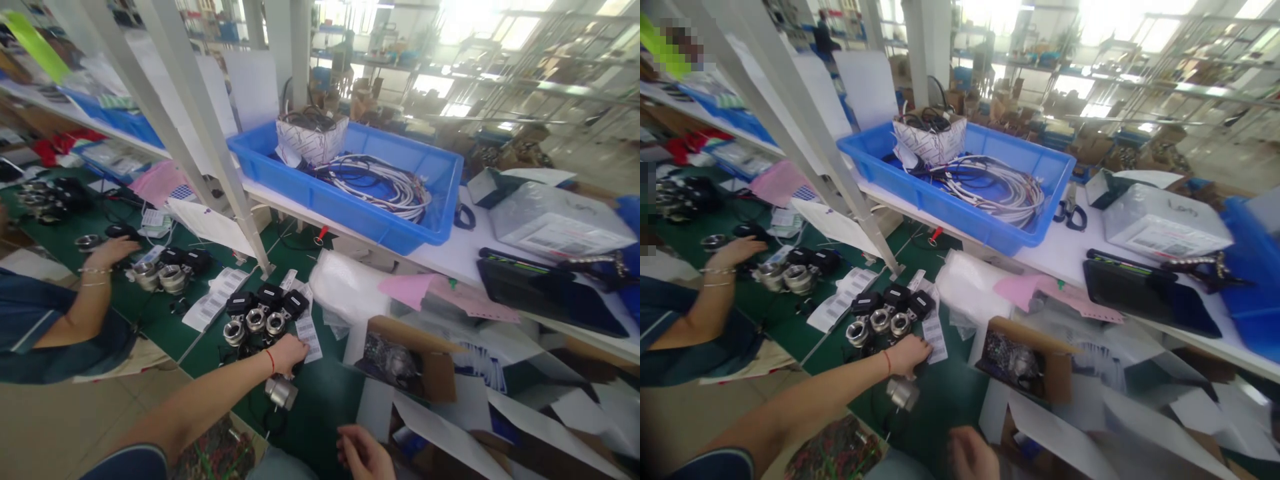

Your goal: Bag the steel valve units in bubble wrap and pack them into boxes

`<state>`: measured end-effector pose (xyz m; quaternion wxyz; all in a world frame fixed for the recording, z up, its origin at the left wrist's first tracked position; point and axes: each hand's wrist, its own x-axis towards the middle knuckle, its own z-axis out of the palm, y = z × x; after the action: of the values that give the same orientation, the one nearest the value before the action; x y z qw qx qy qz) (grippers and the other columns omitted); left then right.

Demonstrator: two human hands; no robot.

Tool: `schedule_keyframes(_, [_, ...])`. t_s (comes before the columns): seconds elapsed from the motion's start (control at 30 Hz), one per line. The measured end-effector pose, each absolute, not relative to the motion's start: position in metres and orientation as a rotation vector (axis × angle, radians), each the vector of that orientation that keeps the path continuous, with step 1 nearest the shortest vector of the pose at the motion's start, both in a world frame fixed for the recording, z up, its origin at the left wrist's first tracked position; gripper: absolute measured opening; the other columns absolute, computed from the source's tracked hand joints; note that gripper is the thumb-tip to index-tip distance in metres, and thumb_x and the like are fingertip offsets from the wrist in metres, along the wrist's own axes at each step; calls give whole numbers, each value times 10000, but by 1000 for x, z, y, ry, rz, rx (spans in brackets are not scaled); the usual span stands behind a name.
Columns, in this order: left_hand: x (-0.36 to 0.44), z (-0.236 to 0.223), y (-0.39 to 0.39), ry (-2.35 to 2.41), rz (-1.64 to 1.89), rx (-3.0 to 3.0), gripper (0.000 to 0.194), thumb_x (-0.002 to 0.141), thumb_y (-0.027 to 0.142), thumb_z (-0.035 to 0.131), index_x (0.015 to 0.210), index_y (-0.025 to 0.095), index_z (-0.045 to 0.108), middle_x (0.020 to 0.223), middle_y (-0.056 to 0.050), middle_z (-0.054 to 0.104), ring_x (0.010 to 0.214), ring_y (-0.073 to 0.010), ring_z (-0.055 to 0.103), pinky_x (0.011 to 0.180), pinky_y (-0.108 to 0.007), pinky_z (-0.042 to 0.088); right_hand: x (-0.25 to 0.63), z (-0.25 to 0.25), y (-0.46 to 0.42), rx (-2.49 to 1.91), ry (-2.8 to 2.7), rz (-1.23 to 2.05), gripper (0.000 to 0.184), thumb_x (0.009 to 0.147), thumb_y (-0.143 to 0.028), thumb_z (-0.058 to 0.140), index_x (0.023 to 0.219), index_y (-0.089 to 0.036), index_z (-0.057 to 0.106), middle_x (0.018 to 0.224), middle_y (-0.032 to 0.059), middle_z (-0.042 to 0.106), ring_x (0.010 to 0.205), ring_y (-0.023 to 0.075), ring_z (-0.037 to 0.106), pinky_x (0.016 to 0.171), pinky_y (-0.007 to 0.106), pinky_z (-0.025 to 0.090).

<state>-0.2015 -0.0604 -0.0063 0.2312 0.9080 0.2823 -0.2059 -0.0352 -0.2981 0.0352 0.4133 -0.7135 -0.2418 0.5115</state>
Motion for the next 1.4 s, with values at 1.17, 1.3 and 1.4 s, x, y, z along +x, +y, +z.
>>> schedule_keyframes(1.17, [-247, 206, -139, 1189, 673, 1409, 526, 835, 637, 574, 1092, 187, 663, 1100, -123, 721, 1009, -283, 666, 903, -382, 507, -77, 164, -271, -1127, -93, 1217, 450, 684, -534, 780, 925, -187, 625, 710, 42, 714, 571, 178, 641, 393, 194, 395])
schedule_keyframes(1.3, [-239, 193, -158, 898, 743, 831, 696, 823, 752, 503, 1257, 223, 631, 1316, -139, 637, 1214, -344, 581, 960, -447, 501, -79, 168, -272, -1034, -45, 1271, 449, 731, -586, 715, 874, -168, 637, 689, 46, 691, 563, 177, 631, 379, 201, 395])
schedule_keyframes(1.4, [-231, 188, -175, 753, 764, 707, 760, 749, 697, 666, 1360, 254, 571, 1403, -142, 574, 1313, -385, 496, 1012, -472, 473, -80, 166, -275, -997, -57, 1278, 437, 734, -568, 719, 895, -168, 650, 711, 46, 698, 575, 175, 630, 396, 210, 422])
